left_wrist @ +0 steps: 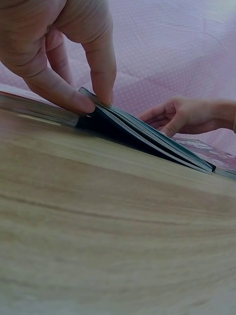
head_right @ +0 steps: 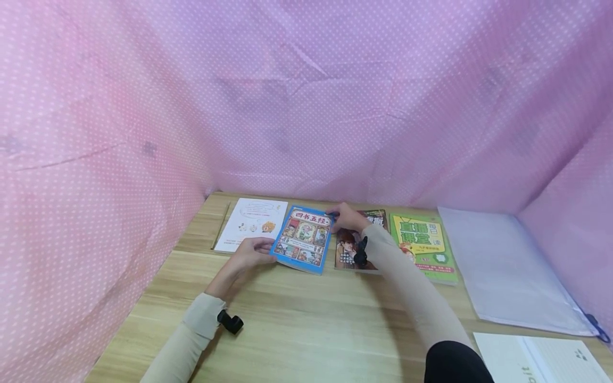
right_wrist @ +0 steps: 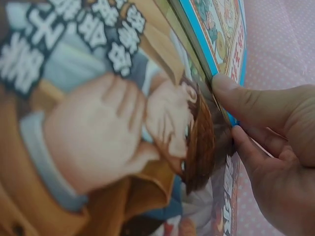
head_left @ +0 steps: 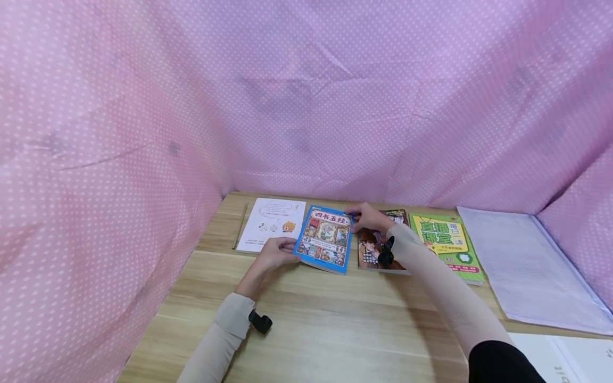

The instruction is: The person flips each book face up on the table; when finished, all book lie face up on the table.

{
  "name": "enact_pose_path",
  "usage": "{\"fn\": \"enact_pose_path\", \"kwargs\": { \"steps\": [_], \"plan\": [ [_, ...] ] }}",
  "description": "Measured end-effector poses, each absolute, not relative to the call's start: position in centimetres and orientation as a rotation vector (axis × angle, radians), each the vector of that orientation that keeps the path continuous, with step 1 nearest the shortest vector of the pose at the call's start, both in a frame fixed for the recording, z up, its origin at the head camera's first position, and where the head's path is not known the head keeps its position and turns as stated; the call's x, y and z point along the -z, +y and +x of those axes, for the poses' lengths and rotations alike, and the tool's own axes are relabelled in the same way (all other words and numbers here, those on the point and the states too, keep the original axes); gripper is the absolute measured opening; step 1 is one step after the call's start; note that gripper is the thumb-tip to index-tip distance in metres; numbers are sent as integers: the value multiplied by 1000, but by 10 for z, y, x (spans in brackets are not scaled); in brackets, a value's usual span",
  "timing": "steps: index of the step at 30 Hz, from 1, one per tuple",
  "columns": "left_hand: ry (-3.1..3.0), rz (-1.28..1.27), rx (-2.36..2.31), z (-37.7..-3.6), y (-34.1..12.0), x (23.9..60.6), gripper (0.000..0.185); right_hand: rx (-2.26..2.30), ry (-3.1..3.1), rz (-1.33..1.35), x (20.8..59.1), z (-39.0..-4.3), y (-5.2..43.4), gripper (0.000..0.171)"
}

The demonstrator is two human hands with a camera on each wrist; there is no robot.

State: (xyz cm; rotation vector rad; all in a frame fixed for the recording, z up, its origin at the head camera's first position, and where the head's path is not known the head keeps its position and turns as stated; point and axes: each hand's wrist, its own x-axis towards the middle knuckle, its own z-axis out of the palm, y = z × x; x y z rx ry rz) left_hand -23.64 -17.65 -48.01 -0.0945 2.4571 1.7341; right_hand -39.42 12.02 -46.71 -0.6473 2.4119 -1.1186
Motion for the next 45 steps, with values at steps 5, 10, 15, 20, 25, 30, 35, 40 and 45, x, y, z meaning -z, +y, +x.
{"fn": "enact_pose_path", "kwargs": {
  "steps": [5, 10, 15, 20, 25, 30, 35, 40, 45],
  "plan": [
    [2451, -103, -1737, -237, -176, 482, 53, 1092, 2415, -645, 468, -395, 122, 69],
    [2449, -123, -1718, -239, -176, 483, 55, 1110, 2412, -627, 469, -397, 120, 69],
    [2484, -125, -1666, -241, -176, 484, 54, 1114, 2407, -625, 470, -400, 119, 68],
    [2506, -117, -1650, -241, -175, 483, 52, 1111, 2415, -641, 469, -400, 118, 68],
    [2509, -107, -1673, -243, -174, 483, 51, 1108, 2423, -618, 467, -401, 116, 68],
    [2549, -107, -1651, -244, -170, 483, 51, 1091, 2440, -619, 467, -405, 116, 68],
    [2575, -129, -1627, -246, -166, 482, 51, 1098, 2449, -601, 467, -406, 118, 67],
    [2598, -126, -1610, -247, -164, 483, 51, 1119, 2425, -560, 467, -407, 119, 66],
    [2643, -96, -1580, -249, -164, 484, 51, 1138, 2402, -538, 466, -409, 119, 66]
  ]
}}
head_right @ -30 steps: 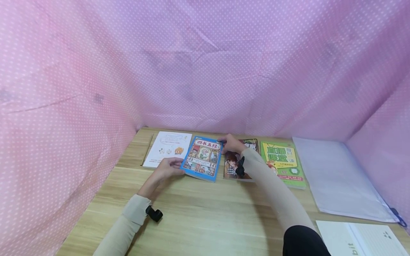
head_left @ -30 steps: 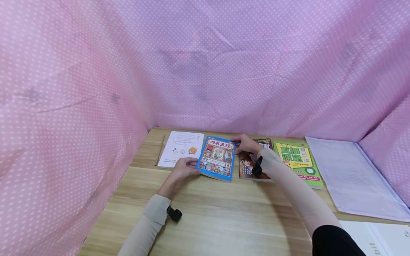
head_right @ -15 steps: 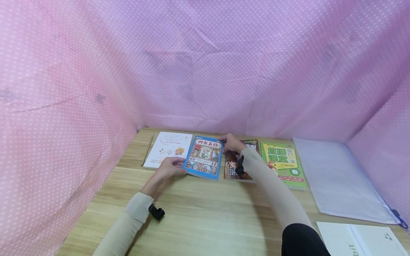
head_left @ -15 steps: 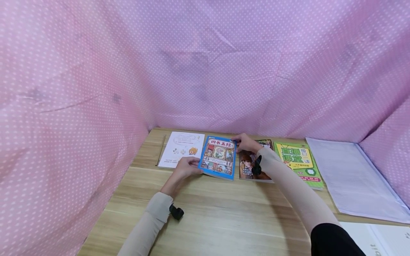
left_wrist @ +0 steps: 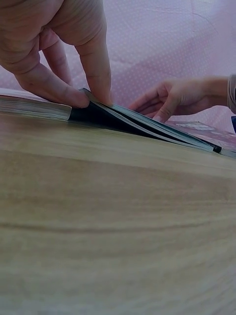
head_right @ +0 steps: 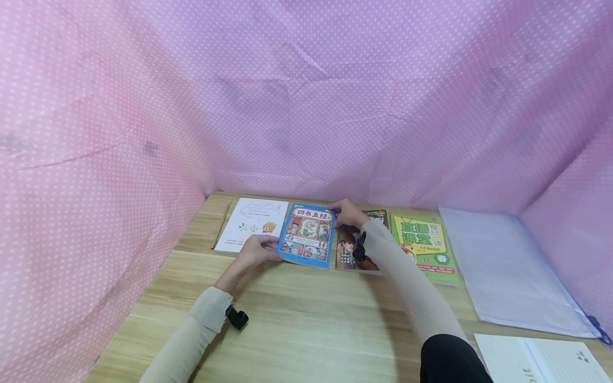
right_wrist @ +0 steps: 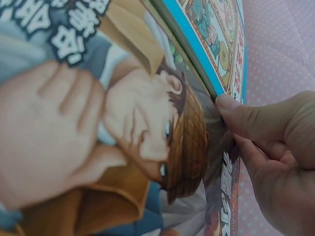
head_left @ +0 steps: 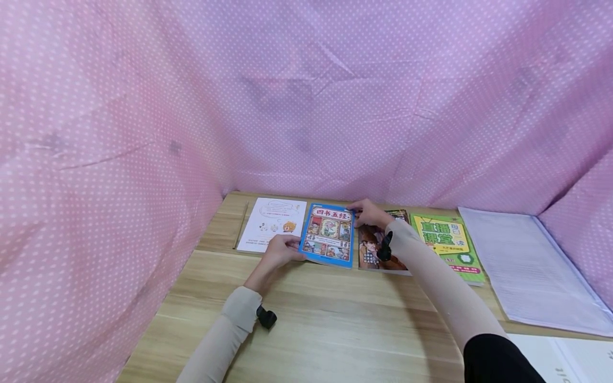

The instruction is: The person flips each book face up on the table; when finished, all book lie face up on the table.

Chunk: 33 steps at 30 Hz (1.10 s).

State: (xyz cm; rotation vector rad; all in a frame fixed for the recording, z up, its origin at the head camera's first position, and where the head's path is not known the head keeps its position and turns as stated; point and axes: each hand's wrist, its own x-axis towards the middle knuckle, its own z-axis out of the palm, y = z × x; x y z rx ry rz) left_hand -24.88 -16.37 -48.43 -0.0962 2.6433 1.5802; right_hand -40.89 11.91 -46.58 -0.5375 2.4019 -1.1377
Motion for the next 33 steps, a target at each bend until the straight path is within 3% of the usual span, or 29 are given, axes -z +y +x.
{"fn": "enact_pose_path", "kwargs": {
  "steps": [33],
  "plan": [
    [2667, -90, -1535, -252, -164, 485, 52, 1207, 2367, -531, 472, -407, 124, 63]
  ]
}}
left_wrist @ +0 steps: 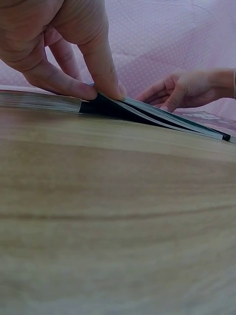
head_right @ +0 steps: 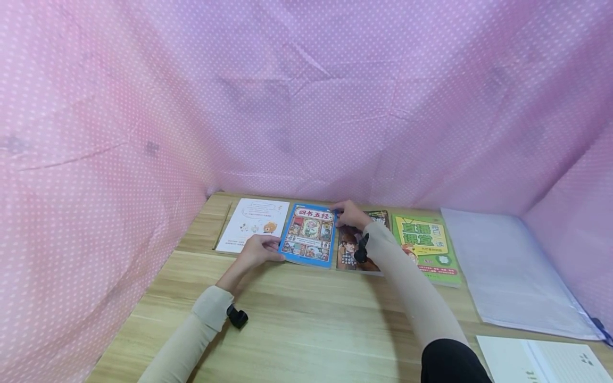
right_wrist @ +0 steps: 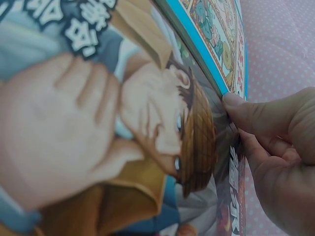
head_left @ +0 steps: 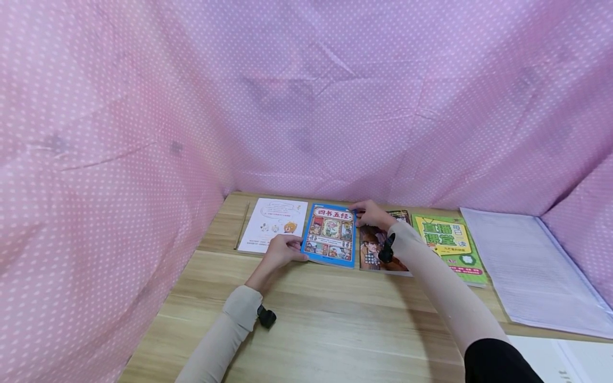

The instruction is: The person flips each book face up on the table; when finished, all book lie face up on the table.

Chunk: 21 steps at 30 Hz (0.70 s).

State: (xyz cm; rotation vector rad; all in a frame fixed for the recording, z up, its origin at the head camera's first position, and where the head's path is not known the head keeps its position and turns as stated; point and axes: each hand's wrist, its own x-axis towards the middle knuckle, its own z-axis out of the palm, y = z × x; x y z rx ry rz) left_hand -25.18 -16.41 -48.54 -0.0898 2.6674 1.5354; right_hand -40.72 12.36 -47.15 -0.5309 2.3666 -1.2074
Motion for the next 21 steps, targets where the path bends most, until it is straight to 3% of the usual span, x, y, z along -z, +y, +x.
{"fn": "enact_pose_path", "kwargs": {
  "steps": [21],
  "plan": [
    [2714, -49, -1495, -250, -162, 483, 52, 1221, 2384, -564, 471, -404, 126, 58]
  ]
}}
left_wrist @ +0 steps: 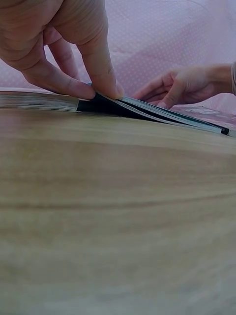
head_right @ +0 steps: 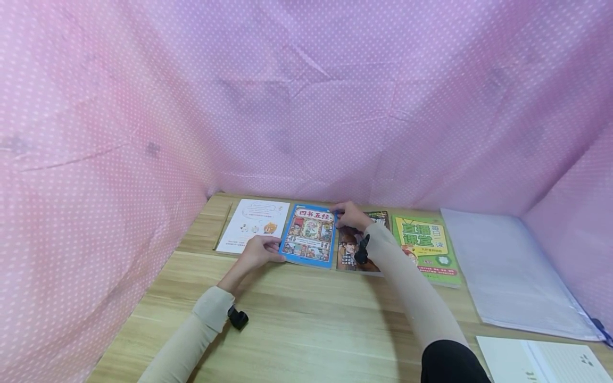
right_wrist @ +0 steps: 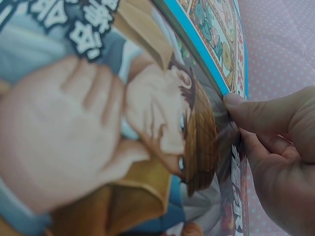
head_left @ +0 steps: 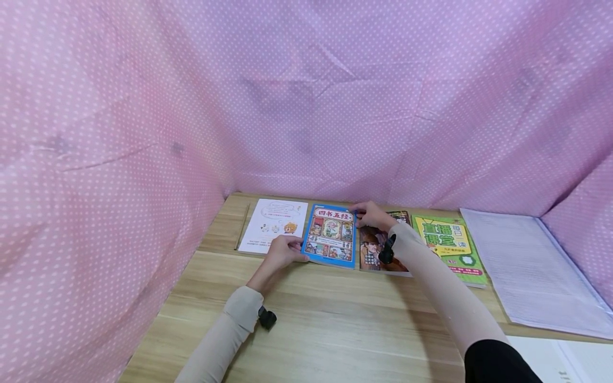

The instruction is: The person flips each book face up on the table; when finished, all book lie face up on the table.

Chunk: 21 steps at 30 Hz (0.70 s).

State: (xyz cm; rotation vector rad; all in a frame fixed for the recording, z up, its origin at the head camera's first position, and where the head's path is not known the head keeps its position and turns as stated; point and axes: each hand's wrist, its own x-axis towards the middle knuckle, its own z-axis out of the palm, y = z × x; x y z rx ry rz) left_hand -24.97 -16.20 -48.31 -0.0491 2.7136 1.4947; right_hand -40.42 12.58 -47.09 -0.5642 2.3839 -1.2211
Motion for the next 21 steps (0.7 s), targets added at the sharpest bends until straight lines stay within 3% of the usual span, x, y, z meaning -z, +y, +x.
{"fn": "enact_pose_path", "kwargs": {
  "steps": [21],
  "plan": [
    [2698, 9, -1436, -247, -163, 481, 51, 1214, 2393, -548, 473, -404, 125, 57]
  ]
}}
